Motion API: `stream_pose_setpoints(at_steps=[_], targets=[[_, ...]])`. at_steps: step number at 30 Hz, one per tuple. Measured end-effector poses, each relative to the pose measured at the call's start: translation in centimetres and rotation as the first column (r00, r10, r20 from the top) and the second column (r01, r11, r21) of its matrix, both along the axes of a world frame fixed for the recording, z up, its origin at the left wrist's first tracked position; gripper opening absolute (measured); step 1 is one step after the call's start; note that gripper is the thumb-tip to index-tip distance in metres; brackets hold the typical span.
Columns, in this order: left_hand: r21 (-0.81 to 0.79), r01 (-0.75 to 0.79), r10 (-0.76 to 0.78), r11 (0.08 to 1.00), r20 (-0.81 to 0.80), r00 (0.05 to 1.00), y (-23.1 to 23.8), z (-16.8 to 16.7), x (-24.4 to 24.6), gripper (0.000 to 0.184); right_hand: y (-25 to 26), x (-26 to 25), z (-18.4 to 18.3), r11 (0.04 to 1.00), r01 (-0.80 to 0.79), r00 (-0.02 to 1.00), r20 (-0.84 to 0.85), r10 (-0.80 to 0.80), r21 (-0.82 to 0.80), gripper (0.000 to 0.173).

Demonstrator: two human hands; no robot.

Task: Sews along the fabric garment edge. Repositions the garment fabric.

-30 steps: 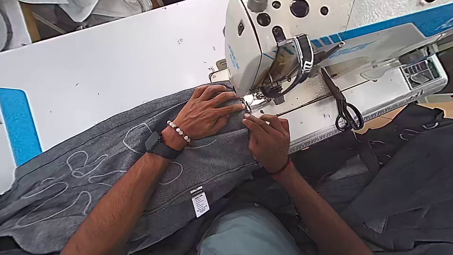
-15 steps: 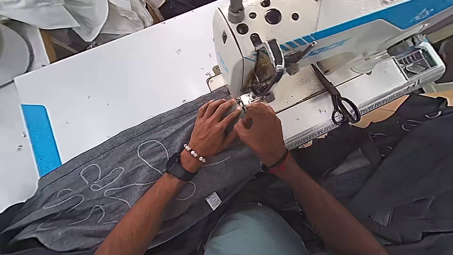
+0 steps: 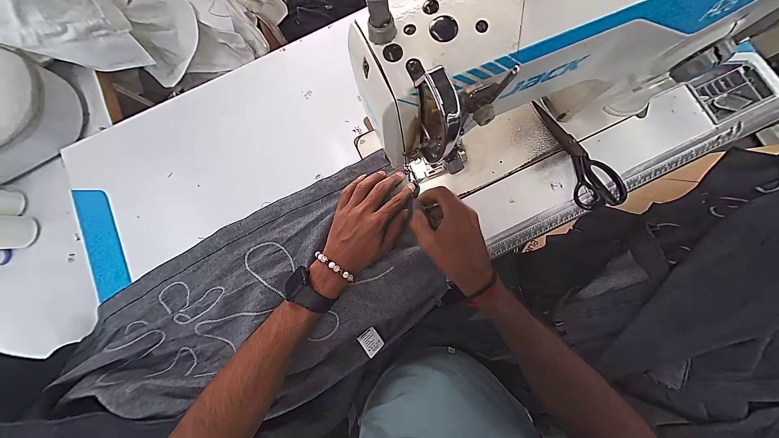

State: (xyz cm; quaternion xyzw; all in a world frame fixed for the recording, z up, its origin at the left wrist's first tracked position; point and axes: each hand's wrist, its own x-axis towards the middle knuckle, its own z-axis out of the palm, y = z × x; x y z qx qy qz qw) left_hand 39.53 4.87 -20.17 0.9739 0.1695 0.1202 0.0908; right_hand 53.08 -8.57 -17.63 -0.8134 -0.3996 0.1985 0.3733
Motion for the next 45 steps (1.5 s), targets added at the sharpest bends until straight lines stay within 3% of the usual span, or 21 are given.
stream_pose_setpoints(at_steps=[2,6,12,20,26,31,35,40,45], targets=[[0.014,-0.008,0.008,1.0,-0.005,1.0,0.0,0.0,0.2,0.043,-1.6,-1.0,-0.5,0.998,0.047,0.992,-0.113,-0.051,-0.04,0.043],[0.013,-0.016,0.016,1.0,0.011,1.0,-0.3,-0.1,0.3,0.041,-3.6,-1.8,-1.2,0.996,0.068,0.972,-0.23,-0.054,0.056,0.037],[0.066,-0.039,0.037,0.997,0.043,0.998,-0.5,-0.2,0.8,0.039,-3.3,-0.9,-1.1,0.99,0.043,0.989,-0.149,-0.023,0.134,0.04],[0.132,-0.09,0.09,0.987,0.007,0.996,-1.4,0.5,1.0,0.038,-2.8,-0.9,-0.1,0.991,0.086,0.996,-0.021,-0.088,-0.102,0.04],[0.125,-0.096,0.093,0.988,0.022,0.995,-1.1,0.2,0.7,0.037,-4.0,-1.7,-0.3,0.998,0.068,0.991,-0.11,-0.07,-0.019,0.037],[0.136,-0.087,0.085,0.987,0.017,0.996,-0.9,0.2,0.6,0.037,-4.9,-2.6,0.3,0.995,0.075,0.997,-0.002,-0.075,-0.063,0.042],[0.135,-0.098,0.098,0.986,0.004,0.995,-1.0,0.1,0.4,0.04,-5.4,-2.7,0.6,0.998,0.057,0.998,-0.025,-0.057,-0.014,0.039],[0.125,-0.089,0.089,0.988,0.006,0.996,-0.6,0.1,0.3,0.04,-5.5,-2.3,1.2,0.999,0.054,0.995,0.086,-0.054,-0.001,0.039],[0.118,-0.029,0.024,0.993,0.047,0.999,0.5,0.3,0.7,0.035,-4.8,-0.6,3.6,0.999,-0.024,0.986,0.165,0.029,-0.034,0.039]])
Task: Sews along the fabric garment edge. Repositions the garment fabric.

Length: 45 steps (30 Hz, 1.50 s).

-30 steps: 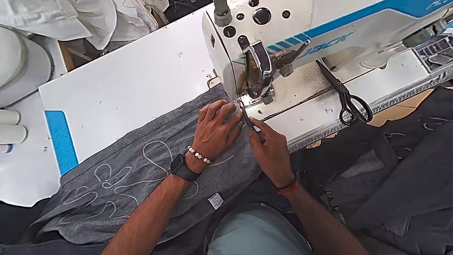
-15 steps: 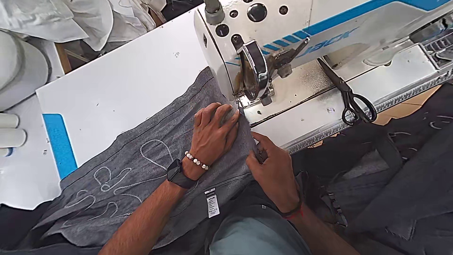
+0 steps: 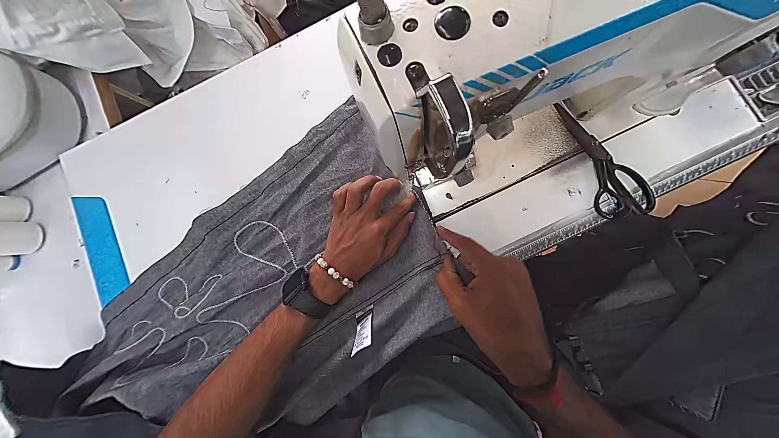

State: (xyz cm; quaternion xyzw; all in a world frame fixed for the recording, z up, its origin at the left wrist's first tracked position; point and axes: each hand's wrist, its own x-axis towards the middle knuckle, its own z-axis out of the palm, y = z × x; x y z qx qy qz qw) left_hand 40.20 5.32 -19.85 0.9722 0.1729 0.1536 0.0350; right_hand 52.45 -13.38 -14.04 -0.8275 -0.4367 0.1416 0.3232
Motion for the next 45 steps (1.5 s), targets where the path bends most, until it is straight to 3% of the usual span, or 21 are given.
stream_pose_setpoints(at_steps=[4,7,9,11,12,16,19,21,24,27,28,29,30,32,37,45], targets=[[0.05,0.107,-0.112,0.993,0.105,0.988,1.1,0.3,0.9,0.028,3.4,3.1,2.8,0.984,-0.14,0.99,-0.007,0.14,-0.111,0.037],[0.035,0.138,-0.14,0.99,0.056,0.989,0.5,0.5,0.7,0.027,6.4,4.6,0.0,0.945,-0.194,0.977,0.038,0.21,-0.262,0.041],[-0.106,0.108,-0.101,0.988,0.073,0.992,-0.2,0.4,0.4,0.027,6.9,4.9,-1.8,0.936,-0.159,0.974,0.103,0.201,-0.315,0.042],[-0.281,0.036,-0.021,0.959,0.055,0.998,-0.7,0.1,-0.3,0.032,6.0,4.6,-2.2,0.94,-0.138,0.968,0.158,0.195,-0.313,0.047],[-0.295,0.012,-0.001,0.955,0.038,0.999,-0.8,-0.1,-0.6,0.035,5.1,4.4,-2.3,0.95,-0.13,0.967,0.174,0.184,-0.284,0.049],[-0.194,-0.011,0.008,0.981,-0.016,1.0,-1.4,-0.7,-1.1,0.041,-0.3,4.1,-3.3,0.968,-0.157,0.976,0.12,0.183,-0.195,0.062],[-0.18,-0.026,0.021,0.983,-0.029,0.999,-2.1,-0.6,-0.7,0.041,-4.6,3.1,-3.6,0.974,-0.223,0.973,0.054,0.225,-0.042,0.039],[-0.193,-0.043,0.039,0.98,-0.023,0.999,-2.1,-0.3,-0.6,0.039,-6.6,1.6,-3.9,0.922,-0.388,0.919,0.072,0.388,-0.015,0.028],[-0.144,-0.096,0.101,0.985,0.024,0.995,-1.4,0.2,0.2,0.034,-7.7,-1.1,-5.2,0.817,-0.533,0.8,0.183,0.571,-0.22,0.014],[-0.087,-0.101,0.102,0.991,0.011,0.995,-0.2,0.5,0.8,0.035,-6.8,-0.9,-4.1,0.71,-0.576,0.777,-0.001,0.63,-0.406,0.015],[-0.079,-0.098,0.099,0.992,0.005,0.995,0.0,0.4,0.8,0.034,-5.9,-0.1,-3.0,0.722,-0.59,0.789,-0.071,0.61,-0.362,0.016],[-0.077,-0.093,0.094,0.993,0.013,0.995,0.2,0.3,0.8,0.033,-4.7,0.5,-2.1,0.799,-0.544,0.835,-0.068,0.546,-0.257,0.018],[-0.075,-0.089,0.091,0.993,0.023,0.996,0.3,0.3,0.9,0.032,-3.1,1.1,-1.4,0.888,-0.44,0.897,-0.026,0.441,-0.133,0.022],[-0.074,-0.083,0.086,0.994,0.033,0.996,0.2,0.3,1.0,0.03,0.5,2.6,-1.2,0.974,-0.224,0.973,0.059,0.222,0.037,0.025],[-0.074,-0.058,0.061,0.996,0.04,0.997,0.7,0.2,0.8,0.032,6.9,3.9,-3.9,0.999,-0.003,0.995,0.097,0.007,-0.047,0.024],[-0.074,-0.006,0.011,0.997,0.058,0.998,1.1,0.0,0.7,0.031,7.6,2.4,-3.8,0.986,0.084,0.985,0.165,-0.059,-0.146,0.02]])
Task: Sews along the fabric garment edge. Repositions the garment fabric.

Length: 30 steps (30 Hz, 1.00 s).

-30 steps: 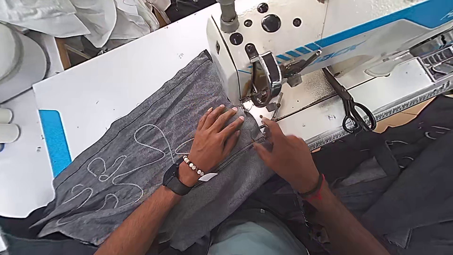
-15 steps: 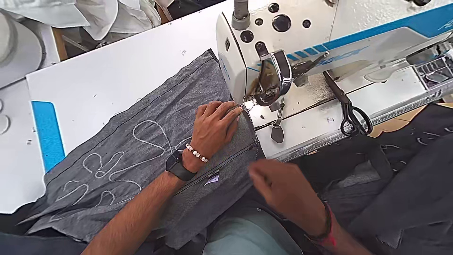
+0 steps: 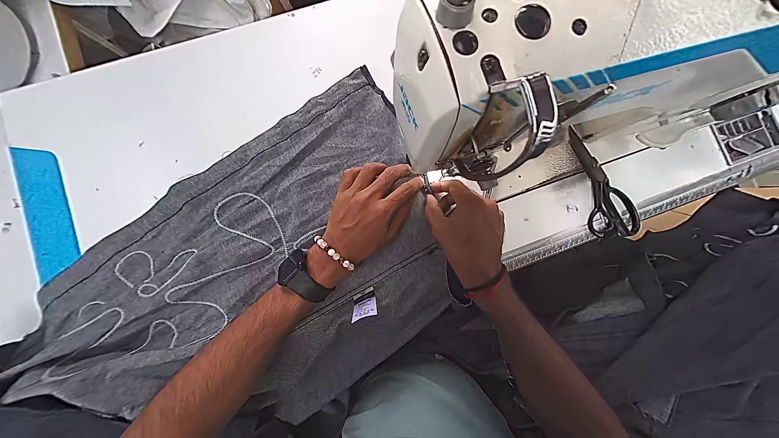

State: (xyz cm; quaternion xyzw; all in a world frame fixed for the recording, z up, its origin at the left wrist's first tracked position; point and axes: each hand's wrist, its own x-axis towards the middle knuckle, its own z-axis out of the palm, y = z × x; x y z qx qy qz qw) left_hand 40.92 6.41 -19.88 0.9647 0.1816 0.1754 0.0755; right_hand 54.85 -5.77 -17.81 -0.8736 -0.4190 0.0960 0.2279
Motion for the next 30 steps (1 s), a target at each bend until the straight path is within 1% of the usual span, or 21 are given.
stream_pose_setpoints(at_steps=[6,11,16,18,22,24,30], targets=[[0.028,-0.005,0.005,1.0,-0.023,1.0,-0.1,-0.1,0.0,0.034,0.0,-0.1,-0.4,0.999,0.021,1.0,-0.012,-0.02,0.044,0.017],[0.056,-0.023,0.025,0.998,-0.039,0.999,-0.2,0.0,0.2,0.036,-0.3,-0.1,-1.0,0.993,-0.023,0.999,0.037,0.019,0.115,0.022],[0.036,-0.008,0.009,0.999,-0.01,1.0,-0.2,0.1,0.0,0.035,-0.5,-0.1,-1.0,0.994,-0.065,0.996,0.065,0.06,0.086,0.024],[0.038,-0.001,0.002,0.999,-0.024,1.0,-0.1,0.1,-0.1,0.037,-0.5,-0.2,-1.1,0.993,-0.074,0.994,0.093,0.066,0.089,0.024],[0.028,-0.002,0.002,1.0,-0.023,1.0,-0.1,0.1,0.0,0.036,-0.5,0.2,-0.9,0.986,-0.031,0.999,0.024,0.028,0.163,0.025],[0.021,0.002,-0.002,1.0,-0.005,1.0,-0.1,0.0,0.0,0.034,-0.3,0.4,-0.7,0.989,-0.008,1.0,-0.001,0.008,0.148,0.027],[0.034,0.002,-0.001,0.999,0.0,1.0,0.0,0.0,-0.1,0.031,0.5,-0.1,-0.4,0.998,0.034,0.999,0.031,-0.036,0.055,0.019]])
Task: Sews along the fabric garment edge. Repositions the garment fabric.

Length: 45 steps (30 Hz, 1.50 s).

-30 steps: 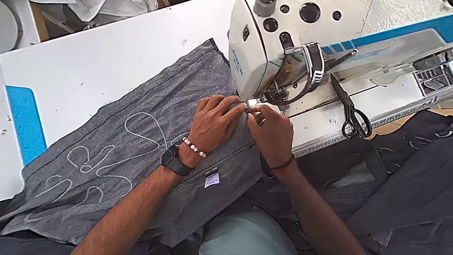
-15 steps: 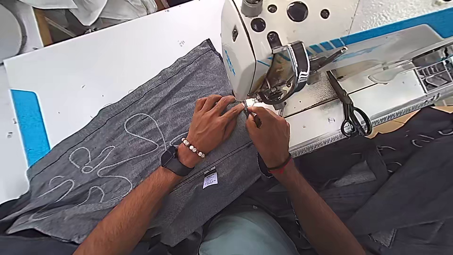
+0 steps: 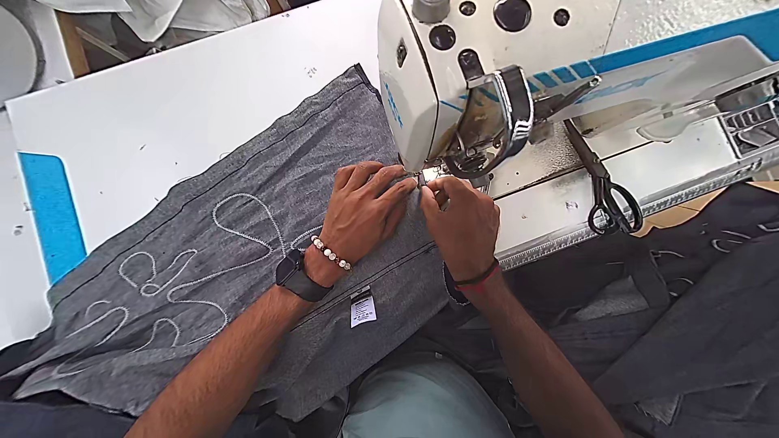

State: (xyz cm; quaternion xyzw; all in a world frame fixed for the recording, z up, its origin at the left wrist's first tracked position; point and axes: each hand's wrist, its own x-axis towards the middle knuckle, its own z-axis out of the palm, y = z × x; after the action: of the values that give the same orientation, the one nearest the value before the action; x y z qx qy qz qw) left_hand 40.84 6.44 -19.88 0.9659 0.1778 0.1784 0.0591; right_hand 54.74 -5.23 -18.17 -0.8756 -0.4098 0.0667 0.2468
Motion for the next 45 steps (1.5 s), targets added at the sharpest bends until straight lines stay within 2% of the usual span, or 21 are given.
stream_pose_setpoints(at_steps=[7,12,15,20,26,30,32,36,38,40,45], targets=[[0.024,-0.004,0.005,1.0,-0.031,1.0,-0.1,-0.1,0.1,0.035,-0.1,-0.1,-0.6,0.999,-0.021,0.999,0.035,0.019,0.044,0.014],[0.039,-0.026,0.029,0.999,-0.07,0.997,-0.2,-0.2,0.2,0.039,-0.6,-0.8,-1.6,0.986,-0.125,0.975,0.197,0.101,0.111,0.021],[0.039,-0.034,0.037,0.999,-0.075,0.996,-0.4,-0.2,0.1,0.039,-1.0,-1.3,-1.2,0.981,-0.191,0.95,0.256,0.179,0.02,0.025],[0.008,0.028,-0.028,1.0,-0.019,0.999,-0.2,0.1,0.0,0.035,-1.0,-1.5,0.2,0.958,-0.245,0.933,0.234,0.274,-0.148,0.025],[0.011,0.027,-0.027,1.0,-0.041,0.999,0.1,0.1,0.0,0.037,-0.7,-1.5,0.5,0.956,-0.237,0.938,0.215,0.272,-0.175,0.028],[0.058,0.093,-0.094,0.994,0.016,0.995,0.4,0.4,-0.3,0.027,0.0,-1.5,0.5,0.958,-0.222,0.945,0.201,0.257,-0.182,0.03],[0.036,0.126,-0.128,0.991,0.038,0.991,0.0,0.6,-0.3,0.024,0.2,-1.4,0.4,0.961,-0.216,0.95,0.189,0.247,-0.17,0.028],[-0.18,0.039,-0.044,0.983,-0.027,0.999,-1.5,1.2,-0.6,0.028,-0.8,-0.5,-0.3,0.985,-0.173,0.977,0.121,0.173,-0.015,0.029],[-0.174,0.031,-0.04,0.984,-0.049,0.998,-1.8,0.9,-1.2,0.032,-2.1,0.4,-0.1,0.988,-0.136,0.991,-0.008,0.137,0.072,0.027],[-0.124,0.051,-0.055,0.991,-0.029,0.998,-1.8,0.2,-1.7,0.035,-2.9,1.1,-0.1,0.992,-0.085,0.992,-0.087,0.093,0.091,0.025],[-0.063,0.018,-0.02,0.998,-0.038,0.999,-2.7,-0.3,-0.9,0.036,-3.2,0.6,-0.3,0.993,-0.075,0.989,-0.121,0.086,0.088,0.022]])
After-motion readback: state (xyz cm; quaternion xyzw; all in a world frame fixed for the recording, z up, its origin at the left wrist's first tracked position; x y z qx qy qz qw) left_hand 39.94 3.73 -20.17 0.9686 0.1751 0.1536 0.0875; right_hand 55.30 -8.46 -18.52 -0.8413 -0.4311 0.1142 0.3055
